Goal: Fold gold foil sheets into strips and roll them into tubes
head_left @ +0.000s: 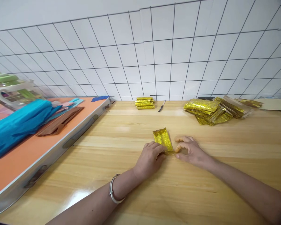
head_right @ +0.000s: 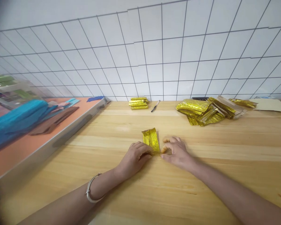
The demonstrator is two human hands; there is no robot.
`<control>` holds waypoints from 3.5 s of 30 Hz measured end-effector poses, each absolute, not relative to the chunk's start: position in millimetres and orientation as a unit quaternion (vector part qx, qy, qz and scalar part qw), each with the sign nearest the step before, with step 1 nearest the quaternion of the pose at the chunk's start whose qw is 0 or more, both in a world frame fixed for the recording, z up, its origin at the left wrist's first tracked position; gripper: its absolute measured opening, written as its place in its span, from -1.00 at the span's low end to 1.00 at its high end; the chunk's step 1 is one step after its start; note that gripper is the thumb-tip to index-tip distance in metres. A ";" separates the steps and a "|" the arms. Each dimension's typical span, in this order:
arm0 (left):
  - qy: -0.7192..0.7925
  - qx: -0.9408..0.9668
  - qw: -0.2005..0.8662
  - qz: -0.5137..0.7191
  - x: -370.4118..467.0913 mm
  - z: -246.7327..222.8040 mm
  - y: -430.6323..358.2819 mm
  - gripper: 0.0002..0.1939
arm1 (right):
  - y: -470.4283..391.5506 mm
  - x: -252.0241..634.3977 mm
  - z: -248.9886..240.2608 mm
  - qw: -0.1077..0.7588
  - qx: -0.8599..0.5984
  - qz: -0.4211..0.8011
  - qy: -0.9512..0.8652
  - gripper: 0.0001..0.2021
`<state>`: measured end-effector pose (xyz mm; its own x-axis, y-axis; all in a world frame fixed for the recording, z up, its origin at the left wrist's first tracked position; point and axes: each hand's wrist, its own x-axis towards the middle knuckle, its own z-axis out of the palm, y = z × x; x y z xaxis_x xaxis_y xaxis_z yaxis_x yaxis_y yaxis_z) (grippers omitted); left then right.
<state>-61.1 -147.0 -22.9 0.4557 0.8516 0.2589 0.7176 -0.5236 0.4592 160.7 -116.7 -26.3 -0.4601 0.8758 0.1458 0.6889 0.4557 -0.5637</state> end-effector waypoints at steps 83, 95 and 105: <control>0.421 0.866 0.165 0.211 -57.7 -14.7 -153.5 -0.83 | -107.4 149.8 -16.1 0.205 -0.454 0.241 -0.833 -0.87; 0.413 0.828 0.265 0.271 -52.1 -19.2 -146.4 -0.94 | -112.0 149.4 -21.8 0.201 -0.463 0.210 -0.837 -0.86; 0.347 0.880 0.225 0.235 -54.0 -19.3 -152.5 -0.87 | -114.2 149.2 -22.4 0.190 -0.468 0.207 -0.838 -0.85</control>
<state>-54.0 -152.5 -19.3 0.6491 0.7158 0.2575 0.5045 -0.6585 0.5585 149.2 -114.2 -22.4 -0.4905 0.8626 0.1240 0.7053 0.4765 -0.5249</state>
